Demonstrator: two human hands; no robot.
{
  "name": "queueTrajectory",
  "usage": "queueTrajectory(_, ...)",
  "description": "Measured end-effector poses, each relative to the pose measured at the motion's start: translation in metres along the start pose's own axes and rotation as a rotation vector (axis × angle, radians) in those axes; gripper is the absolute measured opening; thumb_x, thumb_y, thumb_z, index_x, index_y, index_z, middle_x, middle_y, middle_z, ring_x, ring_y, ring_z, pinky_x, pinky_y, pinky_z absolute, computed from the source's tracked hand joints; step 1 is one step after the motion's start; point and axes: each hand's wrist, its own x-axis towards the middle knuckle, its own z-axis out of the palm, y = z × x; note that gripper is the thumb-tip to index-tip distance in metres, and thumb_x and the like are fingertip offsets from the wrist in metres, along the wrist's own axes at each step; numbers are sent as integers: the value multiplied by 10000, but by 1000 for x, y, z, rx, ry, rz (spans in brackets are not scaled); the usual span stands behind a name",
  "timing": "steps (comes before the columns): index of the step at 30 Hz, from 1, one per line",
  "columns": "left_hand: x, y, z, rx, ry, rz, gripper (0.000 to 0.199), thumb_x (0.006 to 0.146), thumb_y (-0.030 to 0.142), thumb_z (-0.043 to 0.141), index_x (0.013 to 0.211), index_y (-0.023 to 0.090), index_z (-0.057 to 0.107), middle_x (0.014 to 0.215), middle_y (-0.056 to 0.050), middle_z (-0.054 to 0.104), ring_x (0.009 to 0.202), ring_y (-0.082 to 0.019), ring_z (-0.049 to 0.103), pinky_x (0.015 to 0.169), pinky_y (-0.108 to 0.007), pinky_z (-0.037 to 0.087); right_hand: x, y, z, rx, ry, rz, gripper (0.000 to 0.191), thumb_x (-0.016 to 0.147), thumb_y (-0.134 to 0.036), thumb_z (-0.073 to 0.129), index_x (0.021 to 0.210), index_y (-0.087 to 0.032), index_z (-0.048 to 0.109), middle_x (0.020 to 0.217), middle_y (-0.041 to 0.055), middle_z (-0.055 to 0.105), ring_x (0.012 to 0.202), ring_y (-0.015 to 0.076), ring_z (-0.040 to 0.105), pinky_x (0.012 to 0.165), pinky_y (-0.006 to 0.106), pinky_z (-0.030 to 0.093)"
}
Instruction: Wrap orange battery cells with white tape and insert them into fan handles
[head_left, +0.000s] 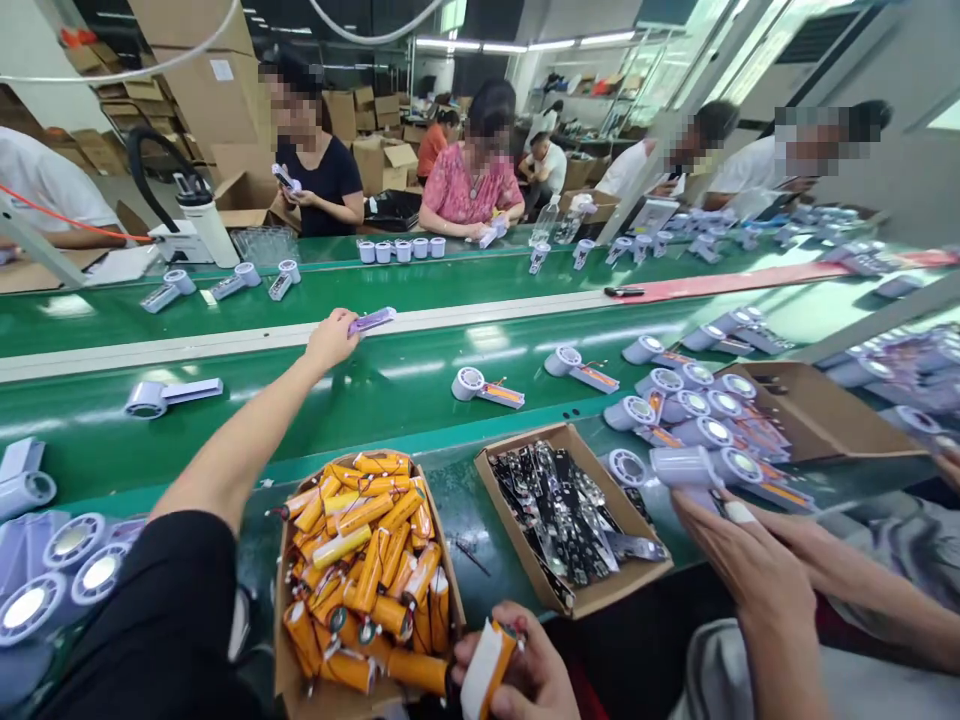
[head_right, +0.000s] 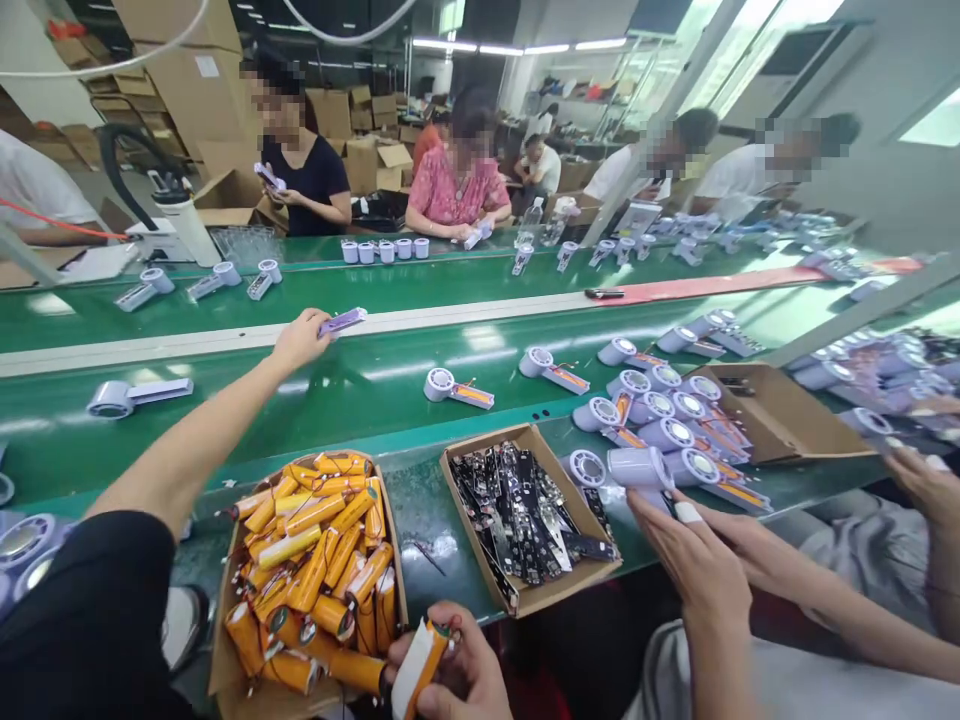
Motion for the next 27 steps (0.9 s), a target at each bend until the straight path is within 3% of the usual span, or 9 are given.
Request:
queueTrajectory(3, -52, -14, -13, 35, -100, 153, 537, 1053, 414, 541, 1581, 326, 587, 1667, -56, 578, 1452, -277, 621, 1206, -368, 500, 7, -8, 0, -75, 14, -37, 794, 649, -569, 1047, 1241, -311, 585, 1106, 147, 873, 946, 379, 869, 801, 477, 707)
queueTrajectory(6, -98, -15, -22, 155, -266, 288, 539, 1048, 429, 570, 1585, 391, 577, 1671, -45, 583, 1371, -294, 679, 1124, -404, 548, 22, -25, 16, -145, -41, -102, 708, 751, -517, 1011, 1271, -305, 580, 1150, 152, 871, 975, 355, 872, 850, 473, 715)
queueTrajectory(10, -125, -4, -26, 254, -391, 394, 406, 1029, 362, 586, 1405, 395, 737, 1622, -62, 618, 1306, -292, 698, 1067, -395, 564, 44, -61, 54, -263, -74, -279, 636, 861, -451, 947, 1327, -307, 539, 1197, 155, 864, 1054, 335, 863, 922, 482, 715)
queueTrajectory(14, -123, 14, -17, 238, -390, 430, 404, 880, 208, 686, 1237, 315, 841, 1577, -115, 648, 1358, -347, 642, 1028, -399, 576, 66, -105, 89, -420, -111, -409, 586, 879, -457, 930, 1288, -288, 546, 1185, 128, 864, 1076, 296, 857, 975, 478, 707)
queueTrajectory(16, -116, 20, -11, 220, -398, 412, 351, 866, 221, 697, 1173, 276, 859, 1481, -131, 713, 1282, -344, 680, 1006, -393, 576, 87, -125, 102, -515, -147, -471, 568, 872, -454, 927, 1275, -288, 562, 1166, 102, 860, 1075, 277, 852, 999, 475, 698)
queueTrajectory(19, -102, 22, -7, 158, -439, 391, 266, 888, 333, 728, 1120, 316, 855, 1329, -58, 799, 1166, -275, 729, 976, -329, 558, 139, -144, 114, -716, -195, -502, 582, 878, -414, 881, 1345, -276, 562, 1164, 95, 844, 1096, 266, 835, 1047, 467, 670)
queueTrajectory(23, -87, 17, -6, 66, -441, 354, 281, 956, 430, 677, 1174, 341, 829, 1251, -22, 830, 1182, -247, 732, 995, -302, 518, 221, -147, 121, -1135, -258, -426, 601, 918, -277, 718, 1478, -191, 520, 1132, 97, 841, 1056, 249, 825, 1055, 437, 631)
queueTrajectory(27, -86, 20, 0, 9, -393, 297, 301, 988, 401, 615, 1211, 336, 806, 1171, -39, 839, 1144, -253, 748, 993, -322, 515, 267, -138, 124, -1477, -239, -381, 628, 935, -229, 645, 1539, -160, 487, 1094, 75, 850, 991, 232, 812, 1031, 400, 594)
